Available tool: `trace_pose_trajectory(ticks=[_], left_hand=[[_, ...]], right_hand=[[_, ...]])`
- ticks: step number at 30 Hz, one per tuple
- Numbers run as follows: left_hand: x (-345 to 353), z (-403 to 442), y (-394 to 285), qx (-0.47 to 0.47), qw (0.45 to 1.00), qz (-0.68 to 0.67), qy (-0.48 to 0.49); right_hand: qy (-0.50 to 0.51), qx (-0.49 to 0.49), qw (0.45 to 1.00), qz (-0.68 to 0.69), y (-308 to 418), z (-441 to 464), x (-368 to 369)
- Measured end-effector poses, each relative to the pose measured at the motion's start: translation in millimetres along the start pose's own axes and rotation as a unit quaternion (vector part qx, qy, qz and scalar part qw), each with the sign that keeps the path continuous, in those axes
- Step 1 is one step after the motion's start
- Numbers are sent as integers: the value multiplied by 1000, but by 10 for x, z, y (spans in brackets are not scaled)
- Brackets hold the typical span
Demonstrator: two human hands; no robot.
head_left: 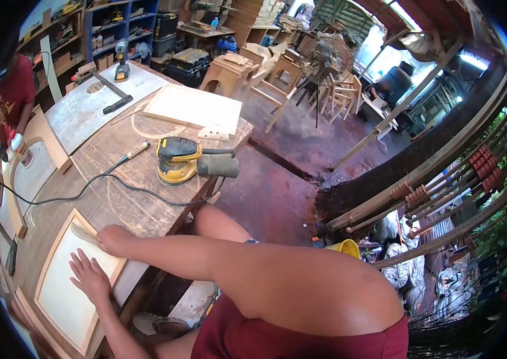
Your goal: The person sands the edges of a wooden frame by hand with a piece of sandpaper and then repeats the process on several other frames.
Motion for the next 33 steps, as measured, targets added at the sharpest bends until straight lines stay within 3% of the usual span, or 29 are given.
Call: trace_pose_trajectory(ticks=[3,9,10,11,13,15,17,19,21,26,30,33], left_hand=[[15,-9,-10,7,1000,3,-6],[81,44,13,0,1000,-2,2],[52,50,38,-5,1000,-10,9],[316,104,176,25,997,-47,-48],[204,54,125,8,997,-74,-19],[11,7,28,-10,998,-53,14],[-80,-7,-16,-8,999,-48,6],[-109,-43,-21,-2,998,-55,-7],[-151,-62,-30,0,998,-64,-6],[-173,-48,3,-10,998,-62,-13],[-141,-88,-12,3,998,-64,-16],[-147,-70,-4,1,998,-65,-18]], right_hand=[[2,-19,1000,11,22,-242,-62],[-32,-31,999,32,-148,257,232],[-47,-73,994,66,-151,178,214],[-51,-108,988,98,-294,148,367],[-14,-137,984,117,-322,-180,285],[43,-71,995,47,-251,-238,161],[53,-72,995,-49,-151,-36,105],[40,14,996,-85,51,270,6],[-3,-3,998,-67,40,581,48],[28,-25,997,-66,84,472,18],[60,15,995,-83,51,216,13],[45,26,995,-81,69,589,33]])
Point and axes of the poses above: each hand's wrist, its own z-axis towards the middle knuckle, its own x-axis out of the palm, y = z × x, the point moved 4 cm from there along z, towards the middle knuckle, and after that the axes turned 3 degrees about z, right-handed, at the moved point
